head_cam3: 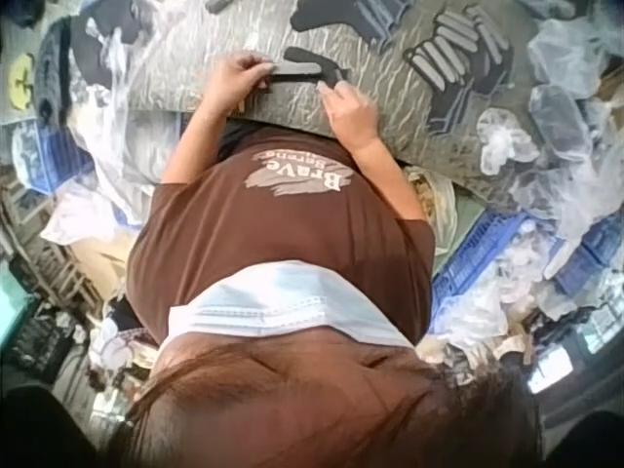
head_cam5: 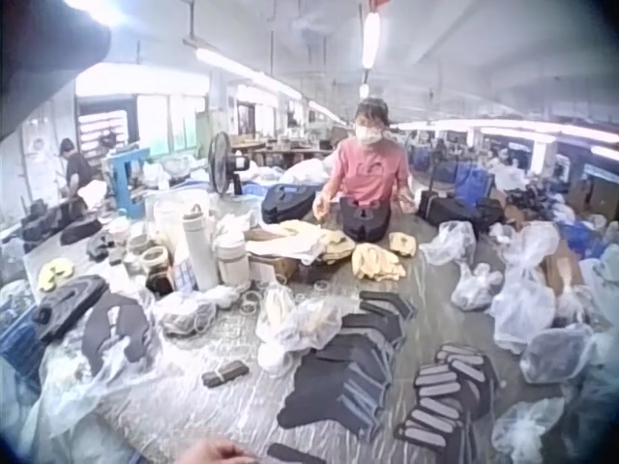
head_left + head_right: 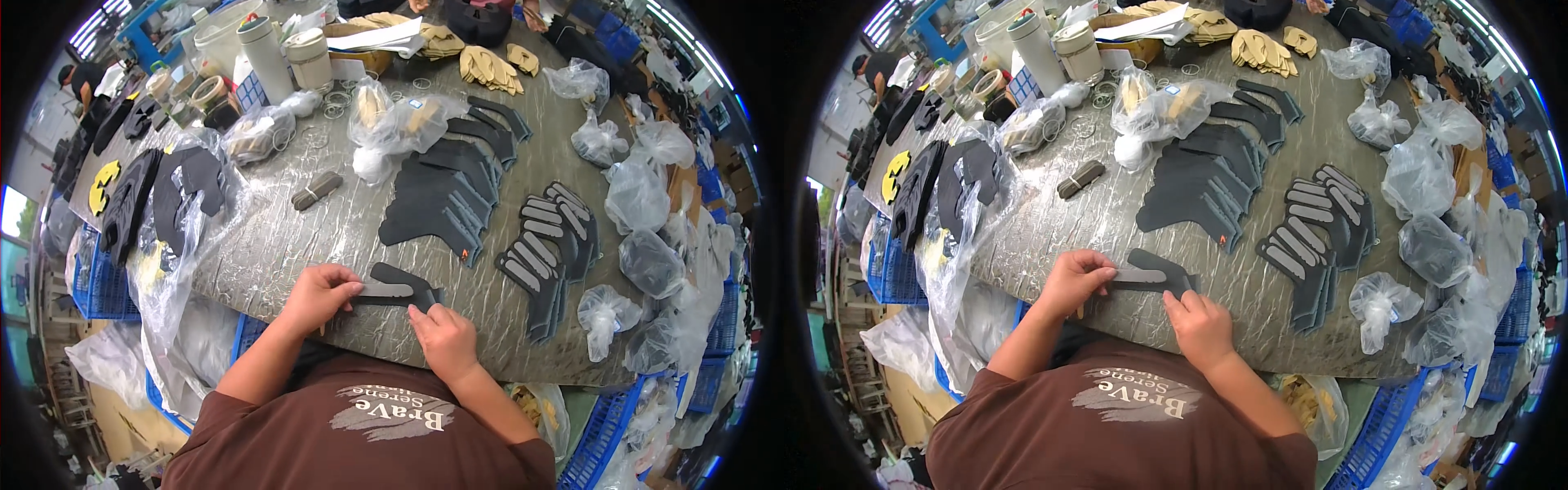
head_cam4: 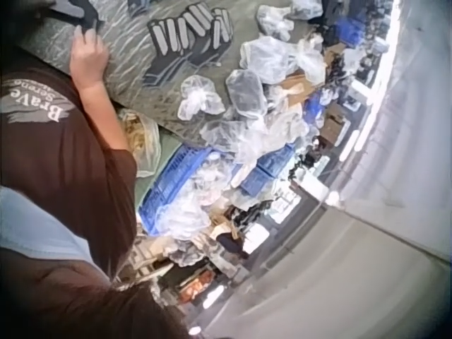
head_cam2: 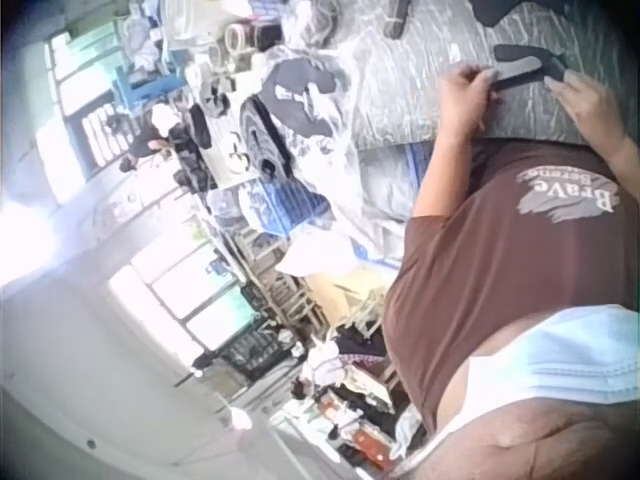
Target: Sort and arrange precut shoe upper components on a production table.
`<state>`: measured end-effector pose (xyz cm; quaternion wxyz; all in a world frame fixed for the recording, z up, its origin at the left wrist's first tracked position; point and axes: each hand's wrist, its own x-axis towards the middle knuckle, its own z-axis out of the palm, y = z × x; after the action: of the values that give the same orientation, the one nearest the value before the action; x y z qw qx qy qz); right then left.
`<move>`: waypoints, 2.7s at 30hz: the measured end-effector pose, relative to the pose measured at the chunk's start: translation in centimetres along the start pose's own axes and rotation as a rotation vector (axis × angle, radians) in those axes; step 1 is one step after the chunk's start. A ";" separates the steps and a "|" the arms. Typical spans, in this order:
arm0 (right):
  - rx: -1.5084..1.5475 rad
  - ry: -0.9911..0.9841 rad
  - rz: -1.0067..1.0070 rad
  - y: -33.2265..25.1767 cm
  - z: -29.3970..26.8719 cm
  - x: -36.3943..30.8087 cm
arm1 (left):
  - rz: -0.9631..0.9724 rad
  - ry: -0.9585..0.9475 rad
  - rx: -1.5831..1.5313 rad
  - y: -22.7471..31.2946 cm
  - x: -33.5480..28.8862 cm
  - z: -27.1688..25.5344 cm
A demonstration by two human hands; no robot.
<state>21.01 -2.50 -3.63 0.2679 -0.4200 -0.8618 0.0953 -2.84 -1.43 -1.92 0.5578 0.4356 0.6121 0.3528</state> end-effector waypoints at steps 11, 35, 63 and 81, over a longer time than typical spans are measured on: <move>0.006 -0.020 0.012 -0.3 -0.1 0.1 | -0.068 0.004 0.168 1.2 -0.1 1.0; 0.064 0.022 0.081 -0.2 -0.6 0.4 | 0.347 0.083 0.851 1.6 0.0 1.5; 0.939 -0.248 0.287 -1.5 -1.5 1.4 | 0.877 -0.219 0.643 2.7 -2.2 5.9; 1.130 -0.215 0.411 -1.3 -0.4 0.4 | 0.820 -0.295 0.528 2.1 -1.8 5.9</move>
<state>20.16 -3.00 -2.68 0.3372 -0.3585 -0.6014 0.6294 3.25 -2.63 -0.08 0.3249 0.8114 0.3737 0.3105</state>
